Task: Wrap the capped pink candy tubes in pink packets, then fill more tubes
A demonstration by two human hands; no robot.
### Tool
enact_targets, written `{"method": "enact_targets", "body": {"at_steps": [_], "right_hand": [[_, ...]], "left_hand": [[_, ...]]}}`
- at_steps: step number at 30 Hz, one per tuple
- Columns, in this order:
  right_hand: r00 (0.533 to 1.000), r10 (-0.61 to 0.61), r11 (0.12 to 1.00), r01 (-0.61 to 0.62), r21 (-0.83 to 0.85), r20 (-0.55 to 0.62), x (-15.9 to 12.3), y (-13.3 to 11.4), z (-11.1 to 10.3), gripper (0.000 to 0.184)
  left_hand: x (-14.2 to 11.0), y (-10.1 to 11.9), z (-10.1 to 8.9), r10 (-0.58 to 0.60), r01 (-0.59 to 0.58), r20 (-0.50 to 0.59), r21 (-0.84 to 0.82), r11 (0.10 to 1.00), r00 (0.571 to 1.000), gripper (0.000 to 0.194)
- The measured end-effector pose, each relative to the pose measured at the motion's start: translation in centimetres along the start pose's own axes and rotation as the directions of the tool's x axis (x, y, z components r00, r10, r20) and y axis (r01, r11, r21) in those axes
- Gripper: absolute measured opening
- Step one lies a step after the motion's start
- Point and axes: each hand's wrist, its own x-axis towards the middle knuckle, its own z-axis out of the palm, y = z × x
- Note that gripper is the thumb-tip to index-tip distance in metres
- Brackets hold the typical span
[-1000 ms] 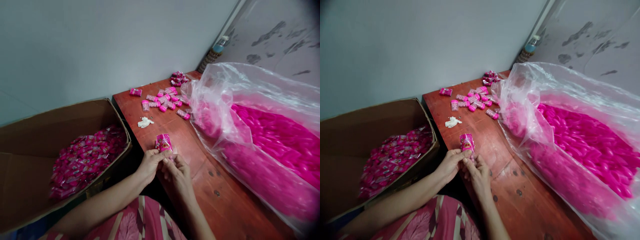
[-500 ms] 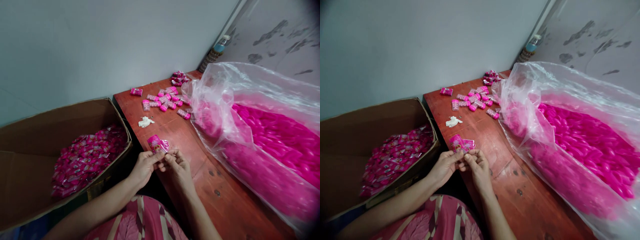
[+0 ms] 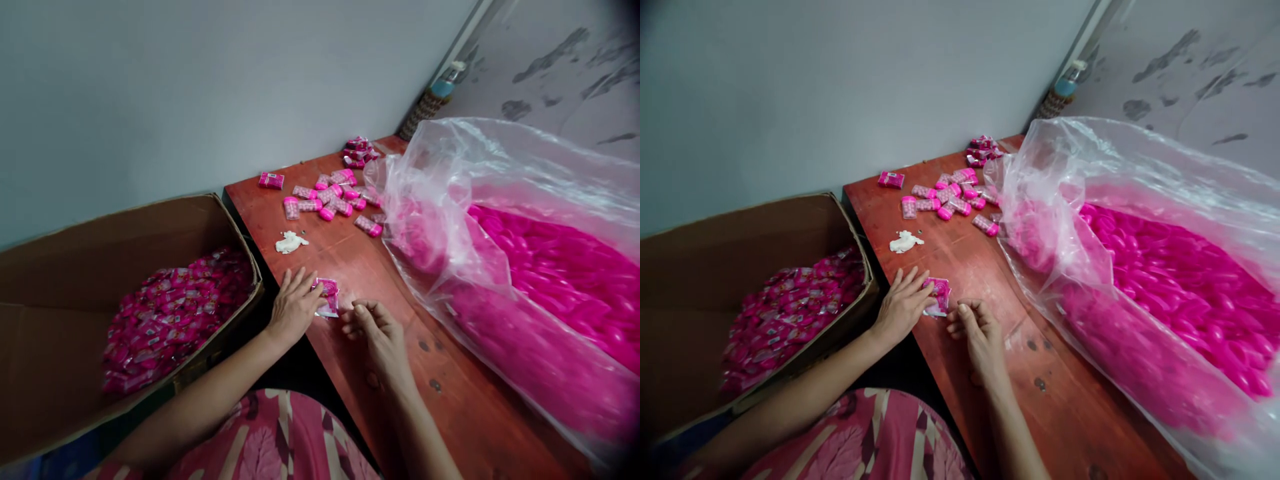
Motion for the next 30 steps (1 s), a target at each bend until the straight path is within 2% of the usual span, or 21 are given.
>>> {"method": "enact_targets", "body": {"at_steps": [3,6,9,11,14,16,19,21,22,23,24,25,26,28,30], "right_hand": [[0.999,-0.047,0.997,0.047,-0.059,-0.004,0.1,0.3,0.3,0.021],[0.992,-0.125,0.99,0.122,-0.066,-0.029,0.7,0.4,1.0,0.022],[0.99,-0.141,0.989,0.141,0.035,-0.001,1.6,0.1,1.9,0.029],[0.993,-0.12,0.987,0.118,0.112,0.011,2.2,-0.4,2.2,0.028],[0.994,-0.114,0.981,0.111,0.159,0.004,2.9,-1.1,2.1,0.027],[0.991,-0.119,0.984,0.111,0.137,0.054,3.1,-1.5,2.0,0.027],[0.976,-0.094,0.995,0.096,0.0,0.199,3.8,-2.0,1.6,0.026],[0.953,-0.088,0.974,0.144,-0.177,0.289,5.0,-2.7,1.1,0.024],[0.946,-0.108,0.933,0.203,-0.299,0.305,6.0,-3.3,0.7,0.022],[0.943,-0.145,0.852,0.273,-0.447,0.3,7.2,-4.0,0.3,0.022],[0.941,-0.202,0.729,0.33,-0.6,0.272,8.7,-4.7,-0.1,0.023],[0.939,-0.266,0.558,0.336,-0.759,0.22,10.4,-5.5,-0.5,0.025],[0.933,-0.316,0.356,0.286,-0.89,0.174,12.1,-6.3,-0.8,0.026],[0.931,-0.35,0.249,0.202,-0.947,0.106,15.5,-7.5,-1.1,0.03],[0.932,-0.354,0.192,0.148,-0.97,0.072,18.1,-8.1,-0.9,0.035]], "left_hand": [[0.0,-0.6,-0.1,0.045,-0.044,-0.016,0.028,0.999,0.999,0.028],[-0.2,-0.2,-0.2,0.059,-0.059,-0.033,0.006,0.998,0.998,0.029],[-0.6,0.8,-0.1,0.087,-0.087,0.0,-0.028,0.996,0.996,0.029],[-0.7,1.4,-0.1,0.072,-0.071,0.014,-0.063,0.995,0.997,0.036],[-0.5,1.9,-0.3,-0.095,0.097,0.021,-0.184,0.978,0.995,0.048],[-0.2,1.9,-0.4,-0.221,0.247,0.121,-0.273,0.93,0.968,0.038],[0.3,1.7,-0.2,-0.312,0.406,0.281,-0.397,0.823,0.908,0.027],[0.5,1.6,-0.1,-0.356,0.454,0.287,-0.458,0.764,0.889,0.026],[0.6,1.6,-0.1,-0.381,0.464,0.266,-0.467,0.753,0.886,0.026],[0.6,1.6,-0.1,-0.406,0.471,0.239,-0.467,0.748,0.882,0.027],[0.7,1.7,-0.1,-0.432,0.48,0.213,-0.465,0.744,0.876,0.027],[0.8,1.8,-0.2,-0.457,0.489,0.19,-0.471,0.734,0.869,0.027],[0.8,1.9,-0.3,-0.48,0.499,0.175,-0.485,0.718,0.86,0.027],[0.8,2.2,-0.4,-0.515,0.517,0.164,-0.521,0.679,0.841,0.028],[0.9,2.4,-0.7,-0.538,0.525,0.154,-0.548,0.651,0.829,0.029]]}}
